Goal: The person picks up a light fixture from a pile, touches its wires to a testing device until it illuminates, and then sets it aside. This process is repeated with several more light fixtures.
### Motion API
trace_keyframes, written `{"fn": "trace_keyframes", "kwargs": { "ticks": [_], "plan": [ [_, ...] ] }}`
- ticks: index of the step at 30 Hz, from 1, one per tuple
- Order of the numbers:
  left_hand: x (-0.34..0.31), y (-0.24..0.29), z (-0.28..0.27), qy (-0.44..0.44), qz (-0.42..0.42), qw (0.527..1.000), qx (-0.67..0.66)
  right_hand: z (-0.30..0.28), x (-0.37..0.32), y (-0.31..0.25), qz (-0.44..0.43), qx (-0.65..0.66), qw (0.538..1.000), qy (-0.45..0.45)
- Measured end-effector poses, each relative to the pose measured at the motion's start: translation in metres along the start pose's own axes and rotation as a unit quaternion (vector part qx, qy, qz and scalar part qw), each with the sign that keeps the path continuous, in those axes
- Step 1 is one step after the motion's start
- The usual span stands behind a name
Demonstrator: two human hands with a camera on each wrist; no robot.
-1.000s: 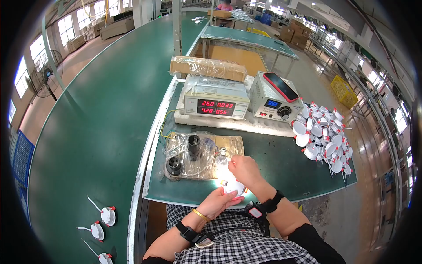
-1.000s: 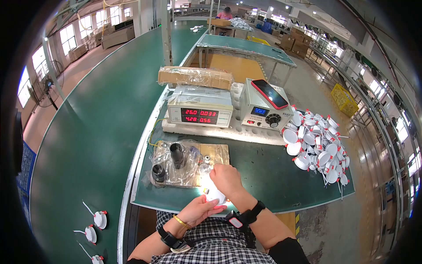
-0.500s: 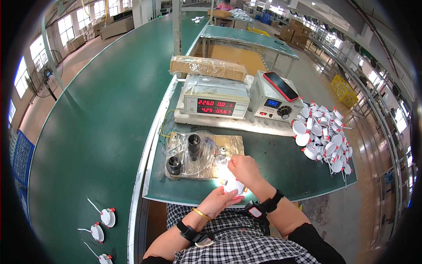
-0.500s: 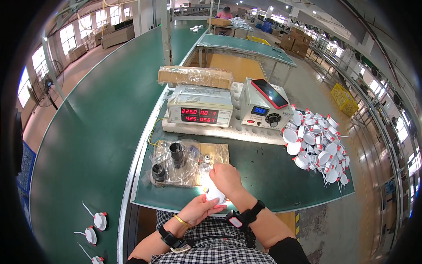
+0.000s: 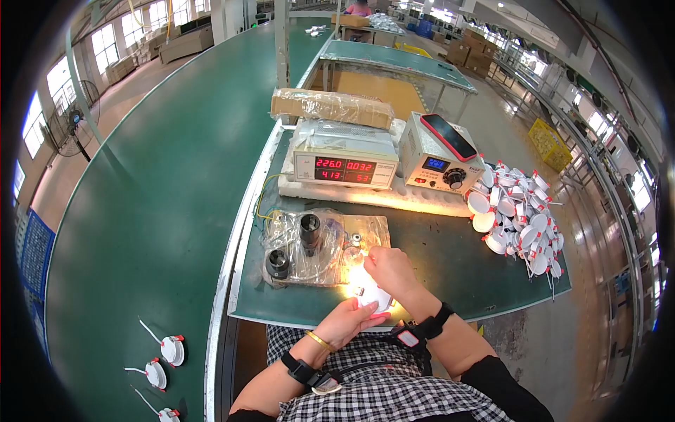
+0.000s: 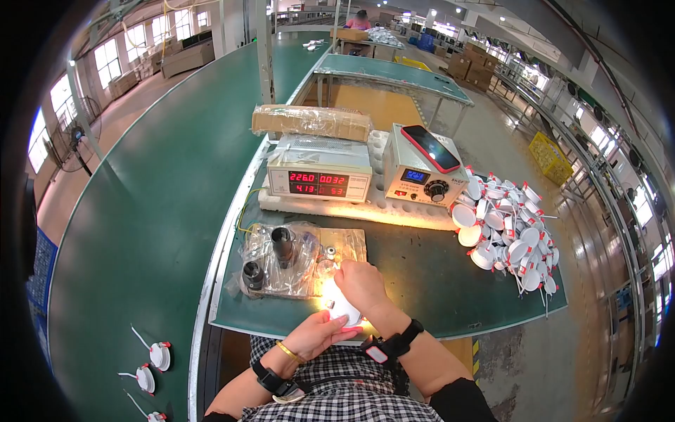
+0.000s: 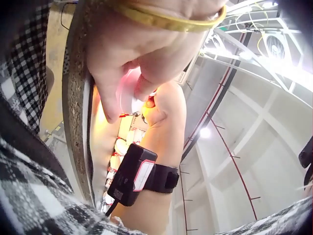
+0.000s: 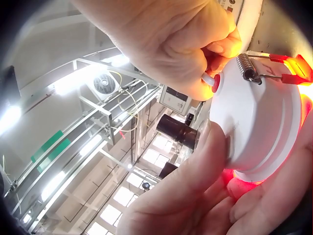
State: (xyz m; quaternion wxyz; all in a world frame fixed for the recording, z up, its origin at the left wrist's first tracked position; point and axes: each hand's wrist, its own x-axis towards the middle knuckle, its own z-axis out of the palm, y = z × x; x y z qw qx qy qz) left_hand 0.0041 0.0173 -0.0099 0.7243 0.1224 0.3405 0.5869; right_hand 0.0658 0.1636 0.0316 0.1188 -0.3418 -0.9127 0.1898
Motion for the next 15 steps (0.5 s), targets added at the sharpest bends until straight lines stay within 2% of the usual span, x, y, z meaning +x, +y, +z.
{"fn": "trace_keyframes", "kwargs": {
  "ticks": [8, 11, 15],
  "plan": [
    [-0.0017, 0.003, 0.0012, -0.007, 0.013, 1.0, 0.011, -0.0014, 0.001, -0.0021, -0.007, -0.003, 1.0, 0.008],
    [-0.0046, 0.0031, -0.0021, -0.036, -0.009, 0.997, -0.074, 0.0006, -0.0011, 0.0001, -0.007, -0.006, 1.0, 0.009],
    [-0.0041, 0.0036, -0.0016, -0.026, -0.004, 0.999, -0.037, -0.0017, -0.0007, -0.0013, 0.001, 0.022, 1.0, 0.008]
  ]
}}
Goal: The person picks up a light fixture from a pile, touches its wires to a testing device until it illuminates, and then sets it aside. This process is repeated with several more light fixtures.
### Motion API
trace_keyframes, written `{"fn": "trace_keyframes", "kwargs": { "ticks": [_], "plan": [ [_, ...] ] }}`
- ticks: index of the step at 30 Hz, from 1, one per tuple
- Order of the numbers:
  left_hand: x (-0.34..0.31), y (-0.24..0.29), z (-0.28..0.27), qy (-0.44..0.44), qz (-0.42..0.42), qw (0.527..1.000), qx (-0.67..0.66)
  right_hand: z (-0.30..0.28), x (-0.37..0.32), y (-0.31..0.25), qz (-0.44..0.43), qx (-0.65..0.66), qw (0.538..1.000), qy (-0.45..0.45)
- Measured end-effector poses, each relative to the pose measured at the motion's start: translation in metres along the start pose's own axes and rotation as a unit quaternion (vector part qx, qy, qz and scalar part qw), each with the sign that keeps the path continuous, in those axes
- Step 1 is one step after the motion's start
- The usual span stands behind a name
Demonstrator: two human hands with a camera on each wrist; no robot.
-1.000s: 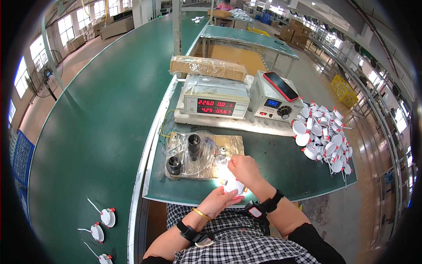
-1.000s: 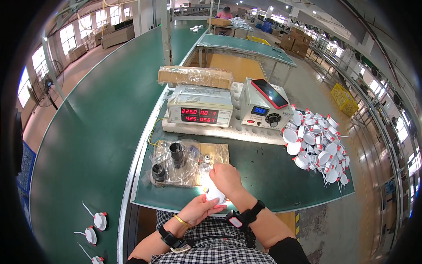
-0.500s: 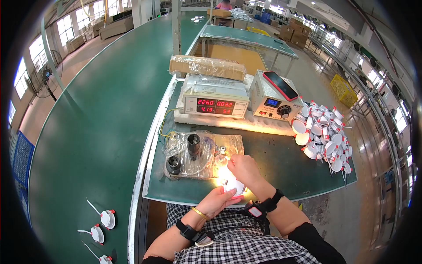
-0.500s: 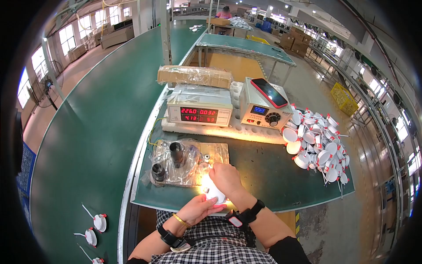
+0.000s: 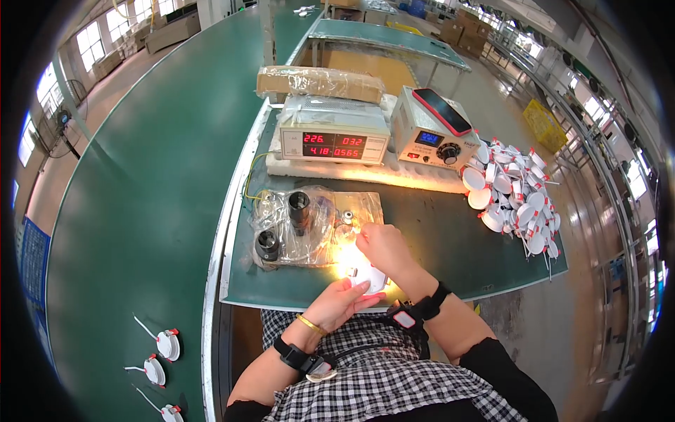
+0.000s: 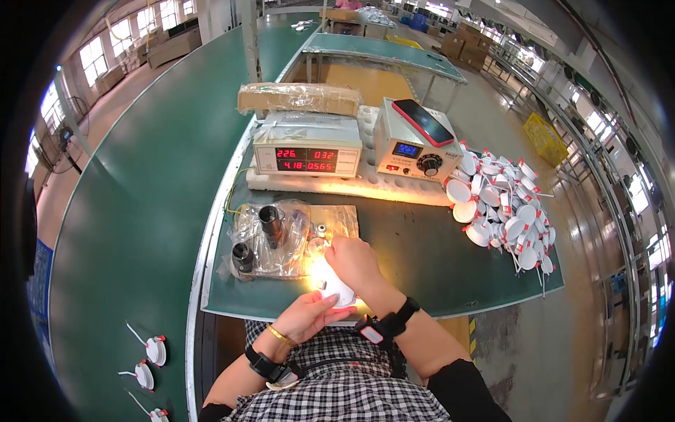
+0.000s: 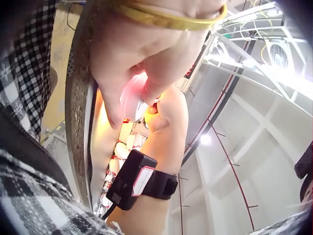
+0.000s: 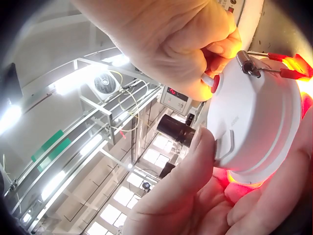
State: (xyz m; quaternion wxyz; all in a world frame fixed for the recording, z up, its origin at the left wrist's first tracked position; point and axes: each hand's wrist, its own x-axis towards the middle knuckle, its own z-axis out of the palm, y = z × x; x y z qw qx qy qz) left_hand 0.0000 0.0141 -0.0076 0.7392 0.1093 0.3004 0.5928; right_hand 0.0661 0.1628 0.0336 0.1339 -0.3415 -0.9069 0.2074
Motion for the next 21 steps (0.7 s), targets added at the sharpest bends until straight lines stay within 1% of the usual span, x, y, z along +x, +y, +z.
{"fn": "trace_keyframes", "kwargs": {
  "ticks": [10, 21],
  "plan": [
    [0.0005, 0.0, 0.0025, 0.011, 0.011, 1.0, 0.016, -0.0003, 0.0018, -0.001, 0.023, -0.011, 0.999, -0.019],
    [0.0009, 0.0007, 0.0026, 0.017, 0.006, 1.0, 0.014, 0.0009, 0.0026, 0.0004, 0.013, -0.014, 1.0, -0.017]
  ]
}}
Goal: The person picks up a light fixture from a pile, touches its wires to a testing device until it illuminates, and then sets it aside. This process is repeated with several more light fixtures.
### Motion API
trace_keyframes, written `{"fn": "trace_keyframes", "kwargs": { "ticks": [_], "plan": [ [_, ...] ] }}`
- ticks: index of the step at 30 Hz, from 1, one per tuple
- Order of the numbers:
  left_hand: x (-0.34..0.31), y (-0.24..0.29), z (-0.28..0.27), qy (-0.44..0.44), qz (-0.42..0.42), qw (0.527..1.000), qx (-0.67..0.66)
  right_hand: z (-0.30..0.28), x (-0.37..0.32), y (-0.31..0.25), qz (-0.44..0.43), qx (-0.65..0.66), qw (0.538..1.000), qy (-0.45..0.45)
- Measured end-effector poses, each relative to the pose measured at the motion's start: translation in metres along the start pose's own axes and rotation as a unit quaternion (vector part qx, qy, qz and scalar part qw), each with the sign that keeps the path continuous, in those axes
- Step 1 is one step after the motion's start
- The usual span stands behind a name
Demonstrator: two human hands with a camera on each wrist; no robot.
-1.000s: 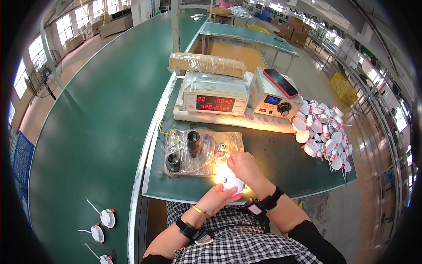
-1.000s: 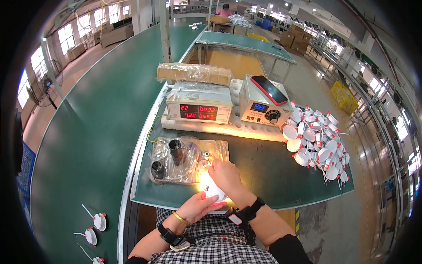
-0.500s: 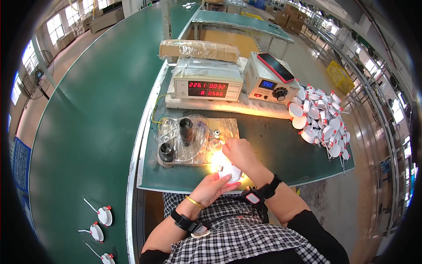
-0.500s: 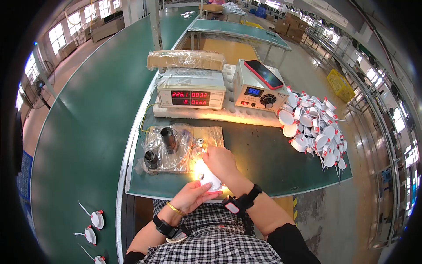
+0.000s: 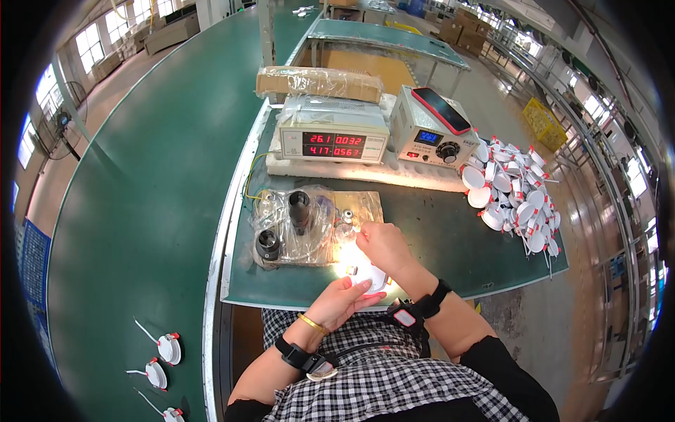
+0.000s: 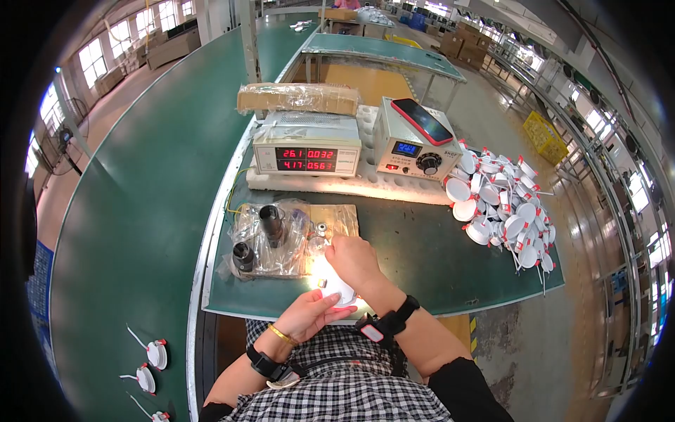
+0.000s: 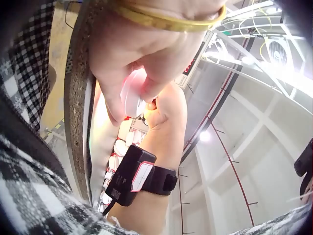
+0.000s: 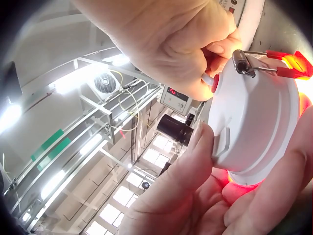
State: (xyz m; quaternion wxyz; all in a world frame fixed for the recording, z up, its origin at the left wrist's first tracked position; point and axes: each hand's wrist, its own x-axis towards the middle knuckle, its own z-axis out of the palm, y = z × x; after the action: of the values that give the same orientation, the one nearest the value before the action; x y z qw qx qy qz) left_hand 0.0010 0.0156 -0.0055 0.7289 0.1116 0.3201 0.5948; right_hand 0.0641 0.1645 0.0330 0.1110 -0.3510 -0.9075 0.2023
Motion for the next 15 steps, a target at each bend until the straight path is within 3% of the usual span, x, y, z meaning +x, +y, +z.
{"fn": "trace_keyframes", "kwargs": {
  "ticks": [3, 5, 15],
  "plan": [
    [-0.0002, 0.0005, 0.0, -0.009, 0.01, 1.0, 0.012, 0.0002, -0.0011, -0.0004, 0.0, 0.001, 1.0, 0.001],
    [-0.0016, 0.0044, 0.0001, -0.018, -0.007, 0.998, -0.068, -0.0001, -0.0018, -0.0008, 0.003, 0.002, 1.0, 0.001],
    [-0.0014, 0.0054, 0.0007, -0.027, -0.005, 0.998, -0.056, -0.0022, -0.0011, -0.0027, 0.005, 0.009, 1.0, -0.006]
  ]
}}
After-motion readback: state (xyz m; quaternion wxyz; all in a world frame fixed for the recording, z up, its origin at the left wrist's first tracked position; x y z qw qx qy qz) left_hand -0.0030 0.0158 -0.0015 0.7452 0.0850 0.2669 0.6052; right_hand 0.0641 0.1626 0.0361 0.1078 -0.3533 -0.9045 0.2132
